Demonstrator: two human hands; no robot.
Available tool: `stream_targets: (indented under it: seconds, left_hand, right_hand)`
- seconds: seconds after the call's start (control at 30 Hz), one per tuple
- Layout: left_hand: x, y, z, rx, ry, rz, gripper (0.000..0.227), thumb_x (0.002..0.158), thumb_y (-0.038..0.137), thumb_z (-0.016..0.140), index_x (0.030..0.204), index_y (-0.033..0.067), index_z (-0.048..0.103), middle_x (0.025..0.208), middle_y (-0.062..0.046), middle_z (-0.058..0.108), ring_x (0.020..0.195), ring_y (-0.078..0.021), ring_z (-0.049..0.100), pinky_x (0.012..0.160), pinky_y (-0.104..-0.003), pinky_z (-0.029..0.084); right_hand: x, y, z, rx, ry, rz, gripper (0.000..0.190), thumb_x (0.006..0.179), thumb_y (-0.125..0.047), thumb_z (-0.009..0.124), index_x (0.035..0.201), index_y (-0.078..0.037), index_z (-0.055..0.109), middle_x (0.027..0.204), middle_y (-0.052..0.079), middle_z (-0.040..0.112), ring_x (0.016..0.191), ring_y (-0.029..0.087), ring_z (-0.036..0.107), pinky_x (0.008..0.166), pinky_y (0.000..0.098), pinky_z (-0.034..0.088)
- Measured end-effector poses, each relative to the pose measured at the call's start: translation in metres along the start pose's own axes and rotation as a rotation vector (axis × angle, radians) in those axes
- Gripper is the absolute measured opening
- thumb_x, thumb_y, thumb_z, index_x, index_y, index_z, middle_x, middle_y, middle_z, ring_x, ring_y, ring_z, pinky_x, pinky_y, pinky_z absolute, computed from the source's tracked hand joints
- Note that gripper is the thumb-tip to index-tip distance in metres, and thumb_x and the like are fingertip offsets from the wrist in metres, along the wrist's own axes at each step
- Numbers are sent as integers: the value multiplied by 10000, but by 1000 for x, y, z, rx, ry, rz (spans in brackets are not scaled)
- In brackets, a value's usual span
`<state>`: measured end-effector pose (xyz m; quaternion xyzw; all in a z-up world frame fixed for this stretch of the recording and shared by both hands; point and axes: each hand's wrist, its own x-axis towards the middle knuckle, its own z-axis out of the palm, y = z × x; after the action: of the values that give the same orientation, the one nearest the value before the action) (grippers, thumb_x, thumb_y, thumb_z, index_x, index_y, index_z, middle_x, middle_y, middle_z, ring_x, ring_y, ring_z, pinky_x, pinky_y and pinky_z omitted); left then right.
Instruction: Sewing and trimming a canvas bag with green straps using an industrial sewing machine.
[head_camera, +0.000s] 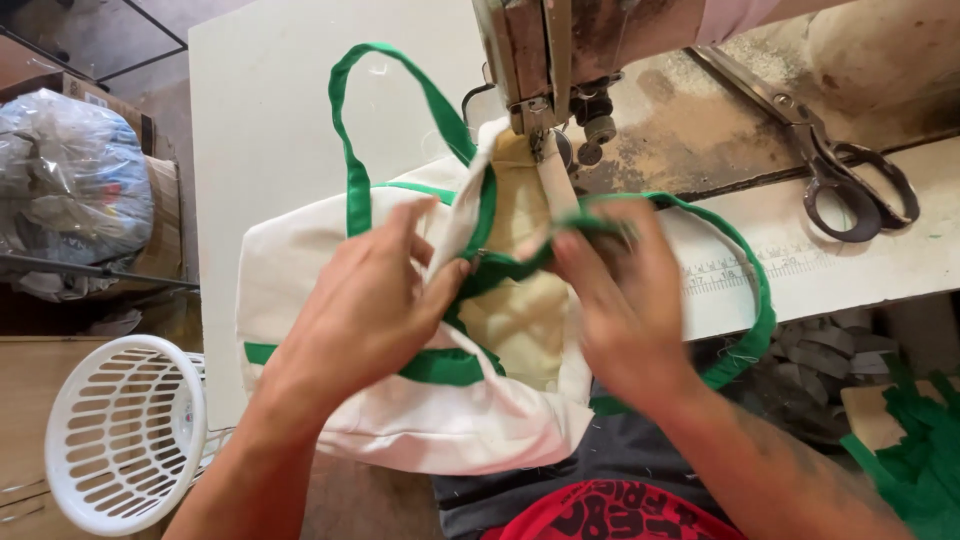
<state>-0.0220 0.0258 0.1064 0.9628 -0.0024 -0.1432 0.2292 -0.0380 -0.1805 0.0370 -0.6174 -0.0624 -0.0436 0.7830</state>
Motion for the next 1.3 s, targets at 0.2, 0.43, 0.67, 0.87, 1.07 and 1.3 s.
stream_targets:
  seconds: [0.2, 0.43, 0.67, 0.87, 1.07, 1.3]
  left_hand:
    - [-17, 2, -9, -245, -92, 33, 418, 1025, 244, 719, 1418, 166, 599, 717, 27, 731, 624, -140, 660, 645, -341, 526]
    - [-51, 7, 26, -239, 67, 384, 433, 1089, 95, 583, 1508, 199, 545, 1138, -118, 673, 771, -217, 681, 780, -378, 583]
    - [-97, 17, 47, -152, 167, 385, 612, 1056, 378, 577, 1598, 116, 464, 1143, -116, 669, 897, -267, 735, 746, -444, 584]
    - [-121, -4, 73, -29, 70, 248, 915, 951, 385, 774, 1675, 100, 294, 1131, -99, 777, 965, -357, 717, 875, -522, 518]
    - [-142, -16, 76, -107, 78, 289, 563, 1028, 131, 686, 1517, 157, 410, 1016, -96, 712, 836, -296, 723, 797, -496, 526]
    - [-125, -8, 70, 69, 100, 410, 674, 969, 182, 663, 1624, 244, 516, 1404, -244, 415, 1348, -456, 418, 1021, -618, 450]
  right_hand:
    - [-67, -17, -31, -116, -26, -143, 148, 1094, -114, 582, 1160, 6, 525, 1026, 195, 778, 987, 282, 830, 982, 374, 732]
    - [-96, -40, -39, -61, 99, -305, 153, 1057, -88, 616, 1140, -33, 500, 930, 228, 755, 847, 289, 830, 882, 425, 800]
    - [-81, -69, -61, 451, -787, -172, 382, 1185, -135, 514, 872, 76, 570, 875, 258, 672, 683, 440, 678, 673, 538, 672]
    - [-84, -71, -83, 554, -434, -197, 127, 1016, -129, 838, 1106, -77, 766, 898, 32, 755, 717, 223, 721, 622, 296, 711]
    - [-54, -86, -115, -208, -83, 87, 214, 1304, -270, 544, 1243, -66, 520, 1093, 56, 538, 737, 167, 589, 619, 260, 520]
    - [-10, -76, -92, -663, -295, -265, 393, 1355, -140, 261, 1441, 141, 522, 1242, 302, 583, 975, 347, 654, 803, 412, 599]
